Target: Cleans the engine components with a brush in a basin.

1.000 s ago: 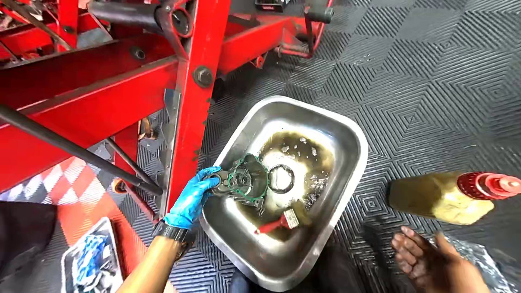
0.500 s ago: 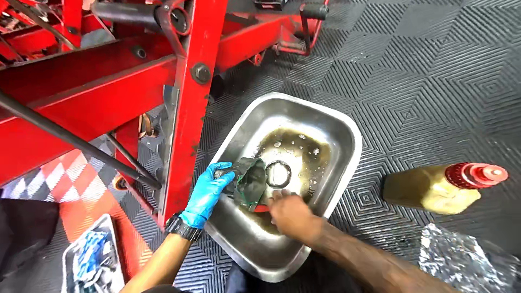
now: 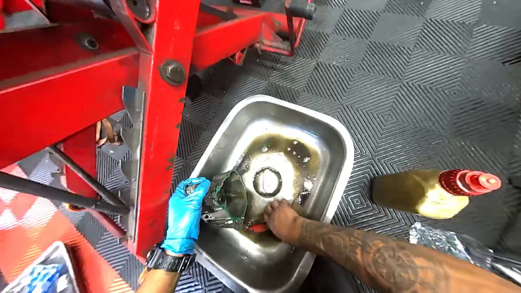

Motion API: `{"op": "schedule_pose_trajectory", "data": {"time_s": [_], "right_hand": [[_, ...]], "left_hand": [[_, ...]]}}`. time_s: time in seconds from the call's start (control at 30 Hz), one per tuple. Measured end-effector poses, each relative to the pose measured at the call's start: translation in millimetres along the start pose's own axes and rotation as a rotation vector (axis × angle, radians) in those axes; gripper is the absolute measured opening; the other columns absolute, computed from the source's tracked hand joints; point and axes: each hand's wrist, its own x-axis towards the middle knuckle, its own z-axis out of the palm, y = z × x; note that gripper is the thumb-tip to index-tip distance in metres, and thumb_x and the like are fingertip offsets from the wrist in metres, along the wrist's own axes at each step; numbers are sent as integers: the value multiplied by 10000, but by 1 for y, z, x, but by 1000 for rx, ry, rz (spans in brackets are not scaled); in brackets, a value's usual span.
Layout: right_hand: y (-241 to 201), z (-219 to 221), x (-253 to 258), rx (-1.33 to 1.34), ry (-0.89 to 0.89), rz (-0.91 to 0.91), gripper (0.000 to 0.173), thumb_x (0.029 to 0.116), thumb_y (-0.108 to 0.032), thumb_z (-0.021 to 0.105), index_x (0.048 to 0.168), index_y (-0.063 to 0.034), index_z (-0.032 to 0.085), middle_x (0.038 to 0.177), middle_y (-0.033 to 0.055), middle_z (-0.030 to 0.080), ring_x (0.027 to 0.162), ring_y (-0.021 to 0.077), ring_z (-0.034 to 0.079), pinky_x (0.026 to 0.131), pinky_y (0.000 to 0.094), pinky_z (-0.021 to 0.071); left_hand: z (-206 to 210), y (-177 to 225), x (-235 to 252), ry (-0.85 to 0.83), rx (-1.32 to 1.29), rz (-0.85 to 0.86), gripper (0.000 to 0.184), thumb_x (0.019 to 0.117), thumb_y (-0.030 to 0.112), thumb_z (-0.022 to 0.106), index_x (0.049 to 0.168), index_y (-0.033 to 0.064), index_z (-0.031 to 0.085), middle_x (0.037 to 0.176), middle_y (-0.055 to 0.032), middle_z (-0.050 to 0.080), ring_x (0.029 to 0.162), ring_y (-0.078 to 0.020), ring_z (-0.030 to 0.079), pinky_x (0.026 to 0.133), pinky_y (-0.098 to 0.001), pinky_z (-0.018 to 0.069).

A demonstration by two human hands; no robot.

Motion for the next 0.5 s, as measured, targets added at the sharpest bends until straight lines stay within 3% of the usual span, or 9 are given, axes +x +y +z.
{"op": "schedule_pose_trajectory", "data": {"time_s": [0.07,0.13,0.23,0.3,0.37,0.43,0.5], "right_hand": [[3,-12,-15,80,-12,53,275,972,-21,585,1230,66,619,1220,289,630,1130,477,624,894,641,521],[16,-31,-29,79,-15,128,186,980,-81,611,1071,51,706,1104,258,680,1025,448,668,835,628,544],[57,-79,-41,98,185,283,201,910,-167,702,1050,-23,700,999,224,690,935,450,675,744,656,532],[92,-103,-37,129,522,367,281,829,-208,733,1084,-100,686,947,206,688,876,445,680,677,650,518],[124,-116,-20,163,814,387,290,862,-229,688,1131,-122,684,1029,201,680,942,453,673,690,649,523],[143,-117,-9,172,893,397,277,901,-290,664,1131,-139,699,1087,190,684,1049,444,651,763,639,519],[136,-110,-19,151,815,413,295,884,-351,653,1067,-121,683,925,199,688,894,450,687,668,636,520]], "left_hand": [[-3,-1,-1,-13,13,-7,214,955,205,717,1144,113,679,995,-24,723,883,-121,689,779,-348,585],[-5,-6,2,1,-16,-19,189,935,202,742,1101,125,695,979,-14,728,881,-122,693,771,-342,593],[-3,-11,10,1,-101,-39,177,903,181,773,1055,115,709,956,-26,729,877,-142,693,757,-356,591],[2,-11,10,16,-135,-38,171,899,151,773,1050,105,706,951,-32,729,865,-146,695,745,-355,596],[3,-12,11,30,-138,-22,177,904,135,761,1065,93,700,956,-40,729,864,-148,695,745,-357,598],[2,-16,11,22,-125,5,176,913,156,747,1070,93,697,958,-41,725,867,-149,692,749,-364,596],[-1,-22,3,2,-85,41,187,920,178,725,1086,98,694,969,-44,722,870,-158,691,743,-376,599]]}}
